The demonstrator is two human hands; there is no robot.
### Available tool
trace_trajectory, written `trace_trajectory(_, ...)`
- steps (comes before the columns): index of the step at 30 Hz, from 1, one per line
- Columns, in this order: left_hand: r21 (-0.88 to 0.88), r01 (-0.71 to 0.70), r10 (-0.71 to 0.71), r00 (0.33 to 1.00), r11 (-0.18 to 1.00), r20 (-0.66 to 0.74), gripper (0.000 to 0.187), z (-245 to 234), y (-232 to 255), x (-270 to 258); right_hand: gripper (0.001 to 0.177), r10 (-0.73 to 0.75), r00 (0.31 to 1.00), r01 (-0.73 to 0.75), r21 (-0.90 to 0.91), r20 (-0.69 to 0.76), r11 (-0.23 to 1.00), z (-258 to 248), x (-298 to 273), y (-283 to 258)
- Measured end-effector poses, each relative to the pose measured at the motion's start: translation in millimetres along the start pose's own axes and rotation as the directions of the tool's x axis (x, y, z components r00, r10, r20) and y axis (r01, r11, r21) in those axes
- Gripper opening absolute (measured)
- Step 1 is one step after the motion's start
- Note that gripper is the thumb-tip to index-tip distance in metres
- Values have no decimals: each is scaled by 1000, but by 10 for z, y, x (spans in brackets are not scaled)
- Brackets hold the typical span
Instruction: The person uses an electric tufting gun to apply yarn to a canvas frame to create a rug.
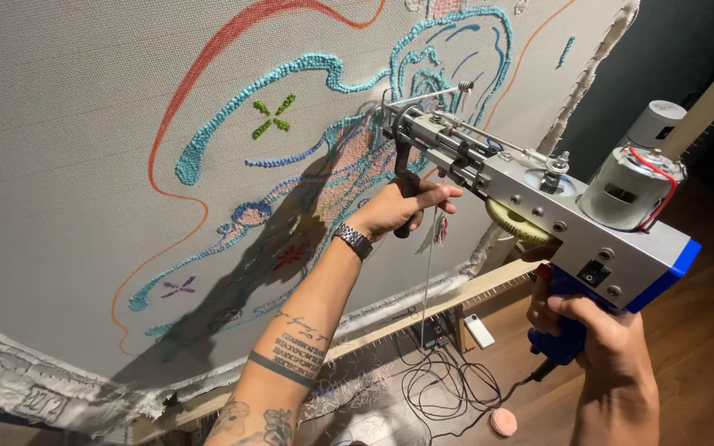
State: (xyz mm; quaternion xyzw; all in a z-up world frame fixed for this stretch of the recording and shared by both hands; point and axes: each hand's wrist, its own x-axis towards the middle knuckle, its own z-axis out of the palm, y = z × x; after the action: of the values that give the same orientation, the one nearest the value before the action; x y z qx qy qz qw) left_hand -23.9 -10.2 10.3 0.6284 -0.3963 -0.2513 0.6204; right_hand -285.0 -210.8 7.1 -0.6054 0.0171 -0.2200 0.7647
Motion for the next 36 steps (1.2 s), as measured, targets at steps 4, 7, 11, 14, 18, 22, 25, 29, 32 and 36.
trace_trajectory(4, 76, -33, 32, 999, 997, 4, 43, 24, 75, -1, 40, -27, 999, 26, 42, 27, 999, 22, -60, -45)
trace_trajectory(7, 68, -26, 27, 1000, 997, -8, 38, 45, 113, -25, 44, -13, 999, 11, 74, 31, 997, 57, -94, -73)
trace_trajectory(11, 186, 22, -16, 999, 982, -37, 35, 41, 38, -38, 50, -30, 999, 28, 44, 40, 999, 126, -65, -83)
trace_trajectory(14, 217, 123, -110, 992, 968, -69, 37, 4, -71, -58, 50, 1, 998, -4, 55, 57, 998, 185, -39, -30)
trace_trajectory(18, 154, 147, -133, 986, 977, -97, 39, -89, -246, -50, 47, 86, 996, -86, 12, -14, 996, 257, -4, 29)
trace_trajectory(22, 163, 190, -171, 978, 968, -121, 42, -159, -314, -23, 45, 113, 994, -112, 20, -1, 993, 241, 58, 126)
trace_trajectory(25, 141, 166, -150, 982, 976, -118, 47, -211, -344, 5, 46, 122, 992, -122, 7, -16, 993, 307, 95, 118)
trace_trajectory(29, 120, 163, -149, 982, 979, -112, 51, -257, -317, 45, 39, 151, 988, -150, 33, -41, 988, 324, 159, 178)
trace_trajectory(32, 137, 200, -180, 972, 970, -149, 53, -318, -301, 60, 41, 127, 992, -127, 44, -6, 991, 462, 207, 152)
trace_trajectory(36, 95, 140, -119, 973, 986, -197, 57, -422, -288, 101, 44, 138, 990, -138, -17, -6, 990, 626, 304, 158)
